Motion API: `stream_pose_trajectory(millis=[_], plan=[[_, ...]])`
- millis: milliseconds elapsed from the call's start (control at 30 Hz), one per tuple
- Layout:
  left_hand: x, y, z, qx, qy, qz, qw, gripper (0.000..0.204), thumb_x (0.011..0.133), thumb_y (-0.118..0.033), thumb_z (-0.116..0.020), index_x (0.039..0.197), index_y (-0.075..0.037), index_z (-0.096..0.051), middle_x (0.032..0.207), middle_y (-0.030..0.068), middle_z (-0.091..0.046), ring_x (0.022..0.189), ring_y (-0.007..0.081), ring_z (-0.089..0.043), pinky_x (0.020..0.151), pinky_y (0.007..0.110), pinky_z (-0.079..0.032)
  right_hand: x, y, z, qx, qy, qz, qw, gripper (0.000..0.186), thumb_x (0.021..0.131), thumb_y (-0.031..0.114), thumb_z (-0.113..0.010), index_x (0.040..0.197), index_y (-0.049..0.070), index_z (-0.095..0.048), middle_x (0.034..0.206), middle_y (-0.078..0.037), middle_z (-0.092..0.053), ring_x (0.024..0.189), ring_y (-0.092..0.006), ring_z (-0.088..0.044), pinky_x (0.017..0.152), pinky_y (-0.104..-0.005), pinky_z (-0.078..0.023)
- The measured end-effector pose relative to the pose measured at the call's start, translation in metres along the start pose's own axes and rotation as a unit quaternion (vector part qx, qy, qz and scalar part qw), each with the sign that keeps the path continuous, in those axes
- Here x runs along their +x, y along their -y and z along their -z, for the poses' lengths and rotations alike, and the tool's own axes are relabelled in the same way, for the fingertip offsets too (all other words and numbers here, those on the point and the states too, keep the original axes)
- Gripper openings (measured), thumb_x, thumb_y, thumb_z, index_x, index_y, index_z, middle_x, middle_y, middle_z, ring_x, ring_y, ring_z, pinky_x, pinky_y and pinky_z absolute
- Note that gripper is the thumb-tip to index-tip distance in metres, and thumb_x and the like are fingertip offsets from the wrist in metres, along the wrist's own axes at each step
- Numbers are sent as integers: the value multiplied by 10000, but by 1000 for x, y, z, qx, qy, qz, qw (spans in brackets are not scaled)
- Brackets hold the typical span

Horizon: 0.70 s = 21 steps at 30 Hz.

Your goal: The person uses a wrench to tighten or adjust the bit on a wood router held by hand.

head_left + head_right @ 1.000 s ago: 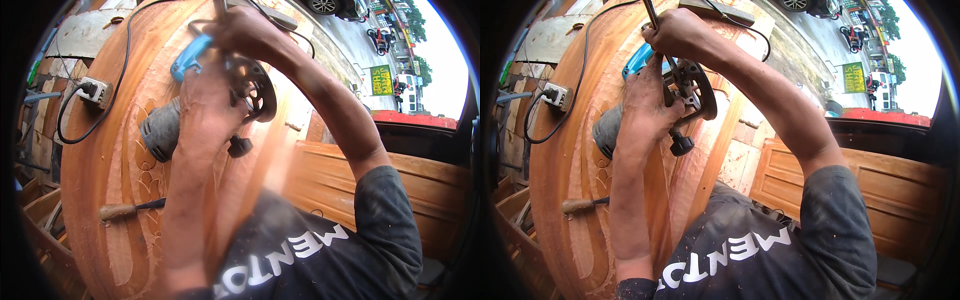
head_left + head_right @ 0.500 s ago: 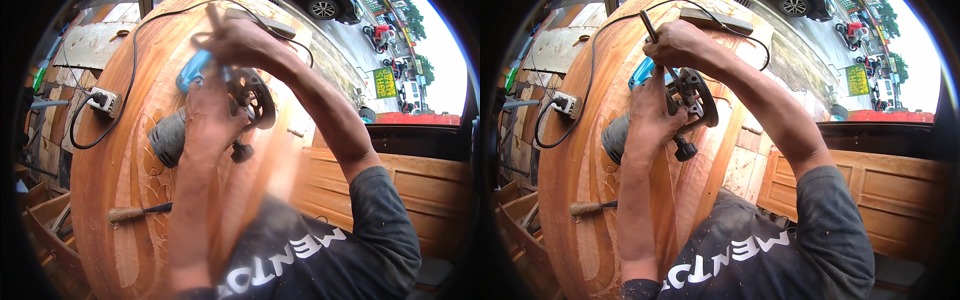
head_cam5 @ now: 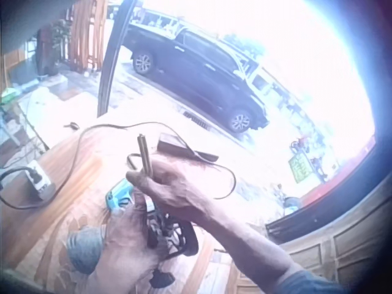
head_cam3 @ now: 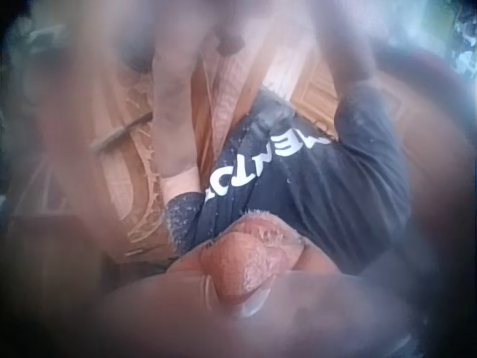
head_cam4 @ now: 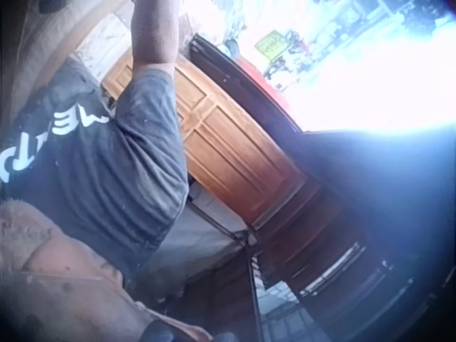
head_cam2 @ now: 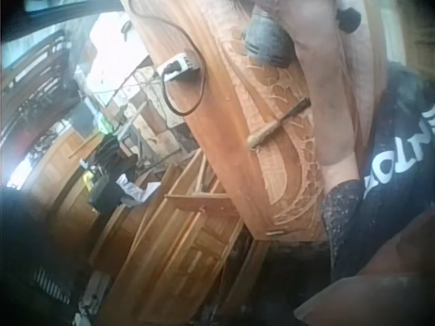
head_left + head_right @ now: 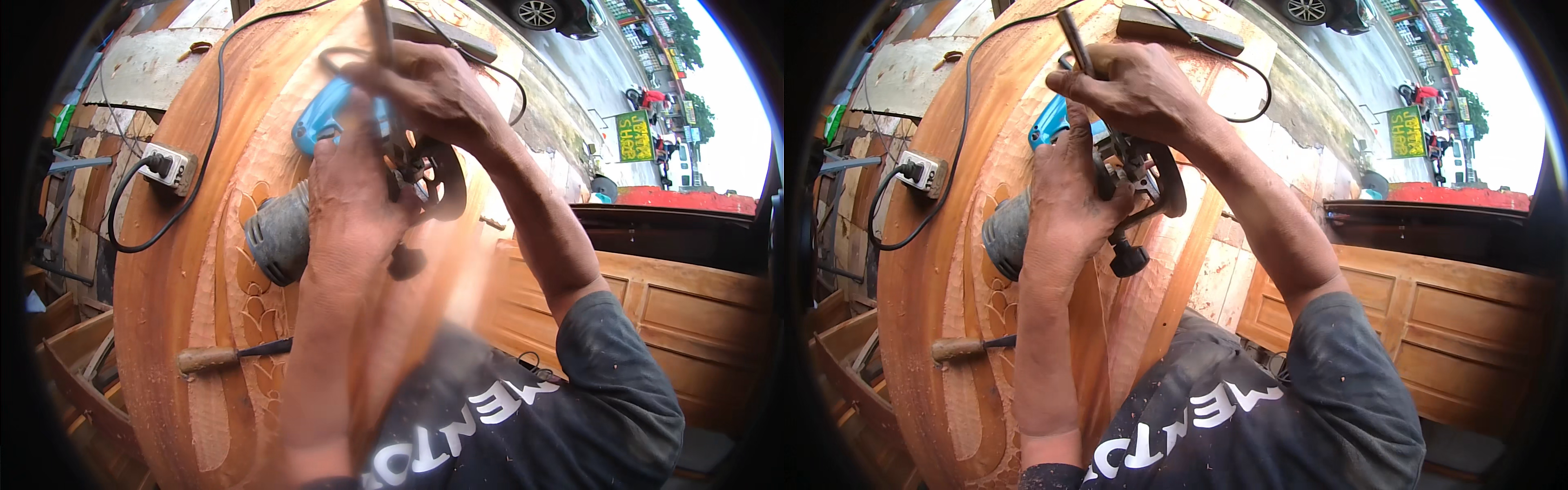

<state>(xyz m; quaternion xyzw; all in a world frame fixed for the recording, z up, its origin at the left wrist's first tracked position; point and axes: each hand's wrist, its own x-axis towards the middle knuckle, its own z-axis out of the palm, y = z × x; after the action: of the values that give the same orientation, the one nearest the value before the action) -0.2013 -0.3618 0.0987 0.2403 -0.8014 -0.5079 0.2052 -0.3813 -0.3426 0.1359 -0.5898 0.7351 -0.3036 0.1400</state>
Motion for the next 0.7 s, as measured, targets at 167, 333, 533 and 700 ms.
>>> stream_pose_trajectory(millis=[167,333,533,700], plan=[[-3,10,-2,65,-35,-54,996,802,773,-162,-805,1491,-26,-475,1201,204,-645,1109,445,-548,1026,556,-454,5,20,-14,3,8,-24,1000,544,1074,520,-611,901,7,-661,717,-198,-664,718,-417,-665,692,-531,-505],[-1,0,0,51,-13,-27,998,796,761,-160,-807,1486,-52,-497,1177,185,-651,1087,436,-551,989,550,-456,-2,6,-26,-58,-112,125,984,403,1117,345,-572,889,13,-591,683,-206,-605,689,-451,-625,639,-532,-493],[-4,11,1,47,-51,-33,997,1121,745,-165,-826,1701,-58,-250,1152,215,-651,1025,420,-555,969,531,-471,-1,5,-21,26,-65,100,993,383,1089,351,-643,899,18,-640,687,-174,-637,620,-369,-646,598,-479,-508],[-4,12,-9,113,-58,-31,991,1291,741,-211,-855,1742,-56,-55,1183,242,-635,1017,413,-552,1001,509,-477,22,-2,-7,-28,3,-32,999,482,1082,427,-635,879,-5,-697,693,-211,-681,652,-383,-707,626,-500,-542]])
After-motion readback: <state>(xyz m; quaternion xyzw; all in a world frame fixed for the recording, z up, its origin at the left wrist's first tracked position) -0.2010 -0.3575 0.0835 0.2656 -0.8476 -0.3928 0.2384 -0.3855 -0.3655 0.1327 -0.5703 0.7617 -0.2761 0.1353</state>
